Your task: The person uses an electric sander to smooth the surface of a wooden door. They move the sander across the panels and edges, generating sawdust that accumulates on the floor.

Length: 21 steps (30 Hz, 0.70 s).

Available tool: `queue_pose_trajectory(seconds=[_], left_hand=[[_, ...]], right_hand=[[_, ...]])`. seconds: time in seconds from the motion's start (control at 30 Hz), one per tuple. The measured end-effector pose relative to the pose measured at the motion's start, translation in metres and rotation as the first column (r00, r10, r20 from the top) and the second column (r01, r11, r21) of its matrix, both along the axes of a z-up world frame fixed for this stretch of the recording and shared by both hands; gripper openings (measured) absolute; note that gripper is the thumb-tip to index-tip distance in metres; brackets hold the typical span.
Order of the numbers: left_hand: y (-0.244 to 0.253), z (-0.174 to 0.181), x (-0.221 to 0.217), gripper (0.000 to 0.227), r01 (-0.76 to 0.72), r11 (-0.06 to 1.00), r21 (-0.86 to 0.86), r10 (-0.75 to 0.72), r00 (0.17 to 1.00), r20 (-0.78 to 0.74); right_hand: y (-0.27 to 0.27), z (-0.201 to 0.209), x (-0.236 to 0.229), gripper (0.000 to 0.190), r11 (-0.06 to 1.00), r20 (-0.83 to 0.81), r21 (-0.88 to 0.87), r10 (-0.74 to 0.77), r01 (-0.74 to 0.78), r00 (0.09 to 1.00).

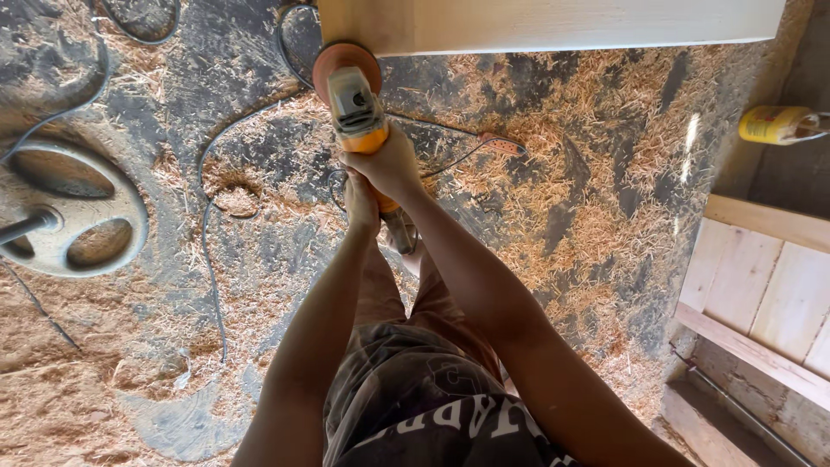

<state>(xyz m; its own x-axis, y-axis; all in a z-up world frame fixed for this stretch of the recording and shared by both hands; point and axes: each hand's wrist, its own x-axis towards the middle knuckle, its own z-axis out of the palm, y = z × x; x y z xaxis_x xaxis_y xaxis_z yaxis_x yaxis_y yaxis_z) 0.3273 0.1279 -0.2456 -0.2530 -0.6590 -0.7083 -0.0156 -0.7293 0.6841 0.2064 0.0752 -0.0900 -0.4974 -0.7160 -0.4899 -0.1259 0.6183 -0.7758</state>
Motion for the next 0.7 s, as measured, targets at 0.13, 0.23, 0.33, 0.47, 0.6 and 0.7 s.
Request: queue_pose_trajectory(seconds=[0.13,0.23,0.33,0.47,0.6,0.7], left_hand=[[0.009,0.008,-0.023,0.101,0.076,0.995,-0.063,-0.086,0.98,-0.18],[0.022,0.016,-0.046,0.097,0.193,0.977,-0.092,-0.206,0.967,-0.153],[0.04,0.019,-0.072,0.095,0.284,0.955,-0.082,-0.288,0.957,-0.042],[0.067,0.01,-0.119,0.088,0.298,0.954,-0.018,-0.298,0.954,0.036],[0.103,-0.002,-0.171,0.082,0.236,0.971,-0.024,-0.237,0.962,-0.132],[0.128,0.001,-0.224,0.081,0.277,0.954,-0.111,-0.287,0.954,-0.082]], right_hand=[[0.02,-0.001,-0.023,0.051,0.998,-0.005,-0.041,-0.055,0.054,0.998],[0.041,-0.006,-0.05,0.047,0.995,0.011,-0.016,-0.095,0.095,0.995],[0.065,-0.01,-0.078,0.043,0.988,0.048,-0.036,-0.149,0.151,0.988],[0.095,-0.011,-0.125,0.044,0.973,0.022,-0.074,-0.219,0.221,0.975],[0.136,-0.011,-0.184,0.036,0.967,0.048,-0.071,-0.243,0.246,0.969],[0.169,-0.017,-0.232,0.041,0.933,0.074,-0.117,-0.335,0.342,0.939]])
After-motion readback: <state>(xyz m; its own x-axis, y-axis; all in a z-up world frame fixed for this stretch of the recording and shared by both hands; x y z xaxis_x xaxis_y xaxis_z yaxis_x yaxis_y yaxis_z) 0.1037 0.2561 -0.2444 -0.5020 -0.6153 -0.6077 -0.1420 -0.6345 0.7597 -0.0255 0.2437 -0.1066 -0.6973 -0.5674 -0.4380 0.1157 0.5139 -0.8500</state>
